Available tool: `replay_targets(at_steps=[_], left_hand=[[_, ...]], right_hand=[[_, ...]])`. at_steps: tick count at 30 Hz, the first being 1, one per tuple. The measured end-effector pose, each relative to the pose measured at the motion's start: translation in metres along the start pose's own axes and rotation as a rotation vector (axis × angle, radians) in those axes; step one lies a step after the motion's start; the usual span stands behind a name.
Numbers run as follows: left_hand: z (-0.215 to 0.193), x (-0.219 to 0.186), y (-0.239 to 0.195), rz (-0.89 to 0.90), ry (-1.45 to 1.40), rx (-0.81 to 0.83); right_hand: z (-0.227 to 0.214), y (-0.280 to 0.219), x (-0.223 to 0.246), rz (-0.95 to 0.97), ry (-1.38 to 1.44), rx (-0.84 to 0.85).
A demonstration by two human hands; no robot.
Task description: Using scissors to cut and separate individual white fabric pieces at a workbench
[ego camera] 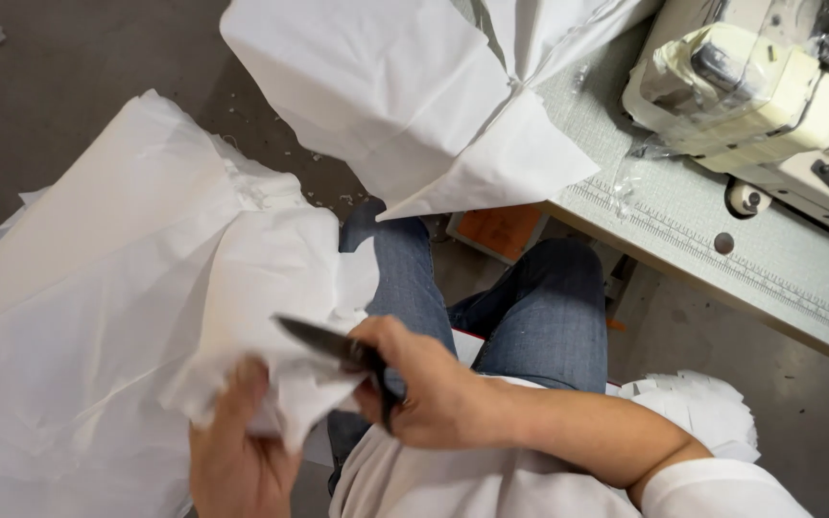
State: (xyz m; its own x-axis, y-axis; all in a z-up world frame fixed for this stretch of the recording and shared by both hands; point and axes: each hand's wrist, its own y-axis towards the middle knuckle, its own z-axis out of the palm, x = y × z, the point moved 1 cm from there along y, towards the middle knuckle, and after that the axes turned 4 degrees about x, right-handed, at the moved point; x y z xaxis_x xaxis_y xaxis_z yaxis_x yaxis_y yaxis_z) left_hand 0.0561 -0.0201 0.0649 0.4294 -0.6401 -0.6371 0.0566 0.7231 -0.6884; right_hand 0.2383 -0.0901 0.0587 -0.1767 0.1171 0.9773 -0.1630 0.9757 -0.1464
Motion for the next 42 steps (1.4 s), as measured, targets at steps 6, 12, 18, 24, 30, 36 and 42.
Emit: replay_targets(at_steps=[6, 12, 18, 24, 30, 36, 42], left_hand=[[0.067, -0.058, 0.064, 0.222, -0.302, 0.462], [0.025, -0.142, 0.060, 1.236, -0.027, 0.444], [-0.078, -0.131, 0.046, 0.693, 0.054, 0.062], [-0.150, -0.088, 0.073, 0.479, 0.255, -0.325], [-0.181, -0.071, 0.075, 0.418, 0.068, -0.414], [-0.111, -0.116, 0.077, 0.157, 0.030, -0.124], [-0.012, -0.205, 0.090, 0.489, -0.162, 0.256]], right_hand=[[-0.037, 0.024, 0.018, -0.041, 0.047, -0.396], [-0.031, 0.042, 0.104, -0.316, -0.179, -0.390], [0.044, 0.084, 0.041, -0.013, -0.175, 0.177], [0.119, 0.097, -0.062, -0.201, -0.131, 0.357], [0.108, 0.097, -0.074, -0.156, -0.124, 0.395], [0.032, 0.102, -0.008, 0.049, -0.135, 0.269], [-0.048, 0.119, 0.121, -0.411, -0.190, -0.195]])
